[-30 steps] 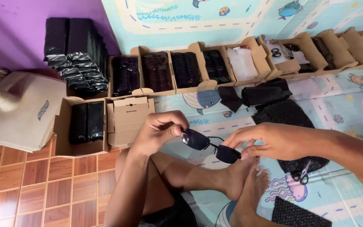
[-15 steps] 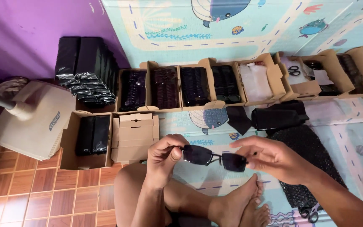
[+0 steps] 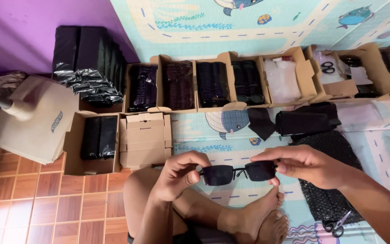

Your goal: Inspecting and packing sunglasses into cardboard boxes.

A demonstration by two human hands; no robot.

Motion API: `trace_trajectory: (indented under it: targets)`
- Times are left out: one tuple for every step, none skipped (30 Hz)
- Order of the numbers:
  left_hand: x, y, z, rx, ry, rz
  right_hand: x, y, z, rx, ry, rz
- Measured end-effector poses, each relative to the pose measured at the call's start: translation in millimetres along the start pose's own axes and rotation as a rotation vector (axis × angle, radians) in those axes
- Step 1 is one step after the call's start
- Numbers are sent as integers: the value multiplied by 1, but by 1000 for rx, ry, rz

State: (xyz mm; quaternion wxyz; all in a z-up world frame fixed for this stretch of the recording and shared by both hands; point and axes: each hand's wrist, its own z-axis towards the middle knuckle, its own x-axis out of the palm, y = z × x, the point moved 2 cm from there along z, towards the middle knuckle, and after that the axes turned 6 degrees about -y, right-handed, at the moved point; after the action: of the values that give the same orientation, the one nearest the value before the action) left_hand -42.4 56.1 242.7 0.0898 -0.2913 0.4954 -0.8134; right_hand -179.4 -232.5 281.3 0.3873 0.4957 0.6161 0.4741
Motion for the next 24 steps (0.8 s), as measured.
trace_trajectory:
  targets:
    - [6,-8,-3,-2,-11,3,4,5,0,3,11,3]
    - [13,-16,-3,-28,24,51,9,12,1,-30,95,58]
    - [21,-24,-4,-55,59,98,13,19,0,-62,180,112]
    - [25,-26,-8,-57,56,106,14,20,0,-67,185,115]
    - [30,-29,-13,-86,61,53,16,20,-2,-14,260,87]
    - [37,-30,-18,-114,62,-3,18,19,-5,44,336,58]
    - [42,-33,-23,-116,56,1,20,23,-5,43,343,60]
    - [46,-35,-27,-121,51,18,23,26,-6,48,422,89]
    - [50,-37,-32,-127,46,36,27,30,-7,53,502,117]
    - [54,-40,-35,-126,44,38,27,31,-8,52,505,117]
    - [58,-44,-38,-114,44,24,28,32,-8,51,511,127]
    - [61,-48,-42,-102,44,10,29,34,-8,51,517,137]
    - [65,-53,-45,-101,42,13,33,36,-10,49,520,136]
    - [68,-58,-46,-74,22,50,35,40,-11,69,515,143]
    - [71,-64,-48,-46,2,86,38,43,-11,89,509,149]
    - [71,-65,-50,-42,2,89,41,45,-12,86,511,145]
    - [71,-66,-52,-49,-5,92,43,47,-13,105,499,104]
    - [70,-67,-53,-55,-11,93,44,49,-13,124,484,63]
    - [68,-67,-53,-49,-8,96,45,49,-14,120,483,57]
    - [67,-66,-52,-53,19,77,46,48,-16,125,478,53]
    - [66,-65,-51,-56,46,59,46,47,-16,131,472,50]
    - [62,-65,-50,-57,43,60,45,46,-16,132,475,51]
    - [60,-65,-48,-122,116,28,43,46,-16,133,494,62]
    - [56,-65,-44,-189,195,-4,41,47,-16,133,507,74]
